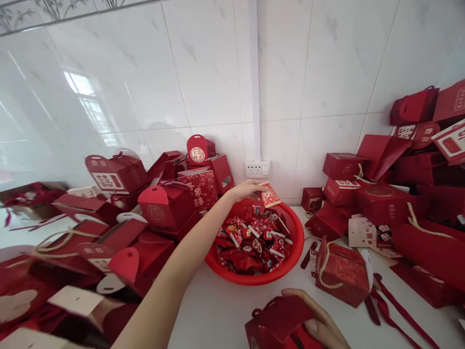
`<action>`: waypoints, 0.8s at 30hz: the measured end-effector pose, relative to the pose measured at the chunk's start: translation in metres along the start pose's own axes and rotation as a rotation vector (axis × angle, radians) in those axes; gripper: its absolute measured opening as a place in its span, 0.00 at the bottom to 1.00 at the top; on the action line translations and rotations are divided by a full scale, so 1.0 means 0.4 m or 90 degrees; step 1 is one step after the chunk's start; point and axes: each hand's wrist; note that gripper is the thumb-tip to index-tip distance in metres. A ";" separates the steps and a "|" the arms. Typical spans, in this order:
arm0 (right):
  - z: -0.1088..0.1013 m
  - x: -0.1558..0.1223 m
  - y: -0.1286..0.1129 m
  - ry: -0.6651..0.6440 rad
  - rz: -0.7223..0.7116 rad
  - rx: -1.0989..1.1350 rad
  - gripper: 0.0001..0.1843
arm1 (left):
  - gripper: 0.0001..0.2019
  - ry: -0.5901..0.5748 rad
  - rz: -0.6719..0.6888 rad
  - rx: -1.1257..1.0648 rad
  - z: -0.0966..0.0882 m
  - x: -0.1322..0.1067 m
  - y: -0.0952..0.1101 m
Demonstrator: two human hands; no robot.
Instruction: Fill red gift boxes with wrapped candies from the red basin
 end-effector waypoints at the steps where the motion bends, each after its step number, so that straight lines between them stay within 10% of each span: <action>1: 0.006 -0.005 -0.004 -0.008 0.005 0.005 0.32 | 0.17 0.000 -0.006 -0.004 -0.007 -0.043 -0.010; 11: 0.044 -0.052 -0.045 0.177 0.022 0.044 0.22 | 0.25 0.037 0.026 0.015 0.047 -0.390 -0.163; 17: -0.011 -0.046 -0.061 0.256 -0.003 0.025 0.22 | 0.25 0.210 0.119 0.027 0.073 -0.420 -0.226; 24: 0.057 -0.030 -0.075 0.301 -0.033 0.028 0.23 | 0.19 0.375 0.211 0.073 0.113 -0.403 -0.236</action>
Point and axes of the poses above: each hand's wrist, its own x-axis towards the middle knuckle, its own z-axis out of the palm, y = z × x, and after that the axes turned 7 degrees about x, right-handed
